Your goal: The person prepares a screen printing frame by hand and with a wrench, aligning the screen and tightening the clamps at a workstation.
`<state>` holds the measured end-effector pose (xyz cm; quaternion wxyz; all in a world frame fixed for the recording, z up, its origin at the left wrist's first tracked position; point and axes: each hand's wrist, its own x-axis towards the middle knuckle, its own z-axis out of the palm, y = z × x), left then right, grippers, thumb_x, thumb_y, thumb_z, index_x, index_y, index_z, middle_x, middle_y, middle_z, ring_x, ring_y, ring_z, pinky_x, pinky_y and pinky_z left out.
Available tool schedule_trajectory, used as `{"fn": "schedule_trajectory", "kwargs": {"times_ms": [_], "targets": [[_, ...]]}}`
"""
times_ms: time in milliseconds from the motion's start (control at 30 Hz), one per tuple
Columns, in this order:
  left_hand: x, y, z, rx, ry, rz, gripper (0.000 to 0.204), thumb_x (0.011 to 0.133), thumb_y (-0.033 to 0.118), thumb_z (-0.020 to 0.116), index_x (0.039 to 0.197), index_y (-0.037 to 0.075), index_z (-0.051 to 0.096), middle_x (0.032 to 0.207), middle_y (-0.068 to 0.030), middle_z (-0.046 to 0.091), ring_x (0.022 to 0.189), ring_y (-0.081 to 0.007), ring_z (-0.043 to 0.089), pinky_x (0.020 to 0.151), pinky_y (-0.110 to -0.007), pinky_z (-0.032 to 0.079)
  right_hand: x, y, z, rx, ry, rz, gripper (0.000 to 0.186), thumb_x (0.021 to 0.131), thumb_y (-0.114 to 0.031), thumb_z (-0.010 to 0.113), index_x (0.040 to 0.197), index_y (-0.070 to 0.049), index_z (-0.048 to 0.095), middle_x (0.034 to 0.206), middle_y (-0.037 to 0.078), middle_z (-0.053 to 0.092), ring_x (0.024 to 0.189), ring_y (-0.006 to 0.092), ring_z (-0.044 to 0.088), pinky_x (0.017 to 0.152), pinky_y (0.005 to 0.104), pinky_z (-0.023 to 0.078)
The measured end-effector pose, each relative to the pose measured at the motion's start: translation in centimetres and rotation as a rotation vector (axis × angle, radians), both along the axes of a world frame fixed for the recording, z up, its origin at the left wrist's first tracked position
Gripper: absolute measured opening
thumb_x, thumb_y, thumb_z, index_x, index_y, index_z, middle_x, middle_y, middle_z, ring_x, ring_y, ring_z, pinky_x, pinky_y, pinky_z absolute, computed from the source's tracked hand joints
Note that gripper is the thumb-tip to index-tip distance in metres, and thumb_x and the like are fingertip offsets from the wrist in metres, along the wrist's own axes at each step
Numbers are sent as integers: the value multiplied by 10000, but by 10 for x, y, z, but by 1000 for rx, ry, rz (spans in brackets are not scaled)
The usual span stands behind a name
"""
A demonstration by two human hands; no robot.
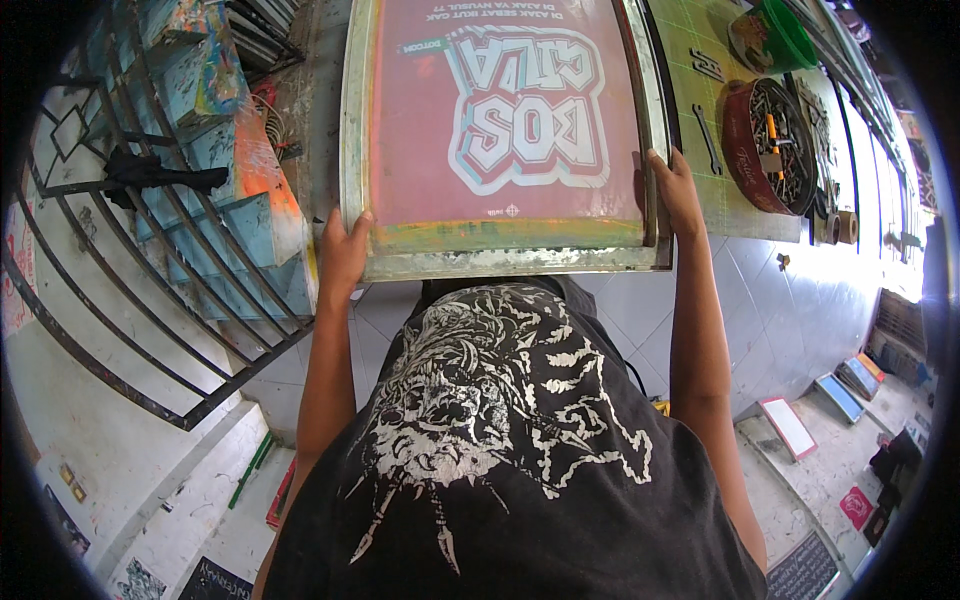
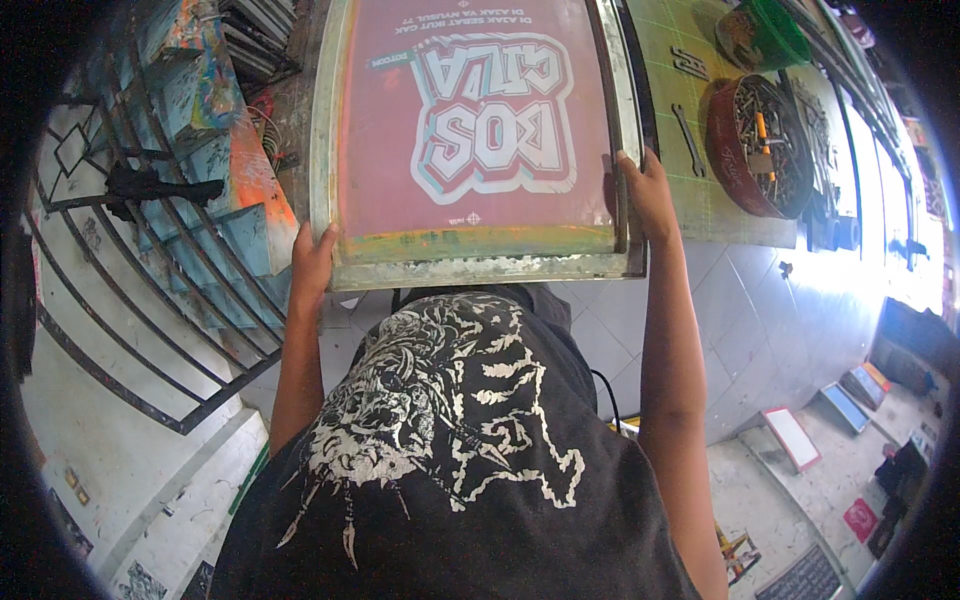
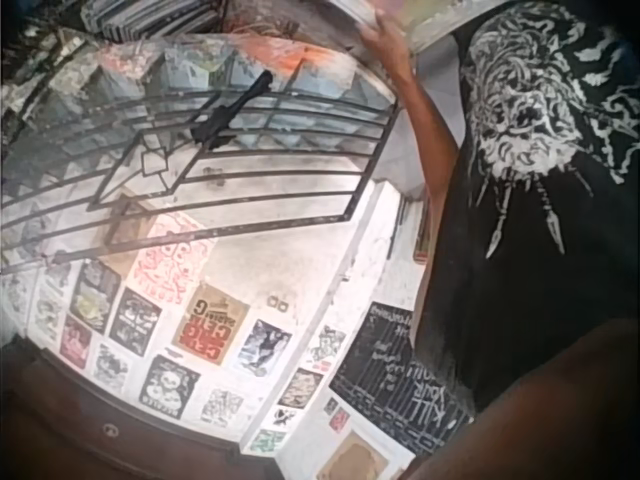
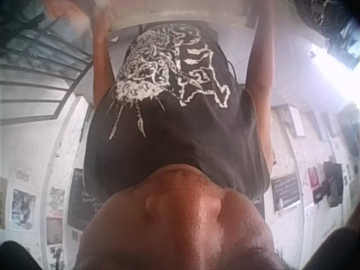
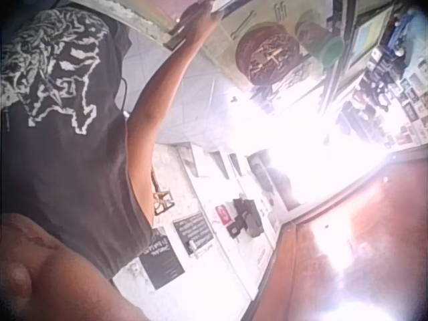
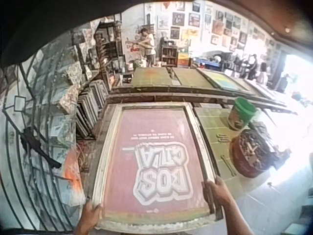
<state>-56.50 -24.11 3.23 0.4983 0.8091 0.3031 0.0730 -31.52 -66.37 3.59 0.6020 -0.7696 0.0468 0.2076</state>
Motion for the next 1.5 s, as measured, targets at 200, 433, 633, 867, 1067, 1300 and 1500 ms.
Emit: {"fn": "schedule_trajectory", "kwargs": {"times_ms": [200,433,633,867,1067,1300,1500], "targets": [[0,0,-3,-6,-19,1,388,927,284,602,1122,-50,571,988,-178,655,909,-258,628,823,-371,481,-2,3,4,60,81,1,268,985,-243,564,1129,-17,552,780,25,603,602,108,552,539,262,451],[-6,6,7,-225,-30,24,442,881,212,688,1207,-44,535,1078,-135,645,933,-180,617,812,-322,491,-11,-7,13,119,61,-130,360,1001,-264,529,1251,-6,535,1002,42,612,843,100,577,702,238,463],[-26,-2,0,-181,-15,11,419,868,160,686,1209,-42,552,1059,-111,655,922,-160,619,820,-308,493,-47,-31,-1,162,113,9,352,1011,-262,507,1250,-5,532,1036,45,620,859,117,576,758,273,474],[-21,-10,-4,-96,-53,50,363,855,138,641,1165,-43,588,993,-116,675,873,-180,636,812,-326,499,-50,-25,-6,215,60,-47,310,1014,-261,503,1199,-15,541,1006,49,619,839,117,567,748,272,466],[-21,-8,-7,-54,-63,36,361,843,143,625,1148,-47,591,978,-131,678,872,-198,643,801,-333,501,-47,-26,-11,177,14,-19,309,1007,-288,522,1151,-18,560,977,48,629,826,109,571,737,265,462],[-20,-9,-3,-16,-51,61,356,818,124,624,1128,-50,608,967,-125,683,865,-188,650,799,-326,504,-43,-29,-12,95,18,38,341,996,-302,536,1169,-10,566,968,61,645,829,118,583,746,267,467],[-17,-13,3,9,-49,97,353,811,120,624,1123,-46,613,948,-118,689,857,-188,653,804,-326,506,-41,-33,-23,-27,-35,7,358,992,-282,543,1209,1,554,937,73,651,803,126,596,701,274,480]]}}
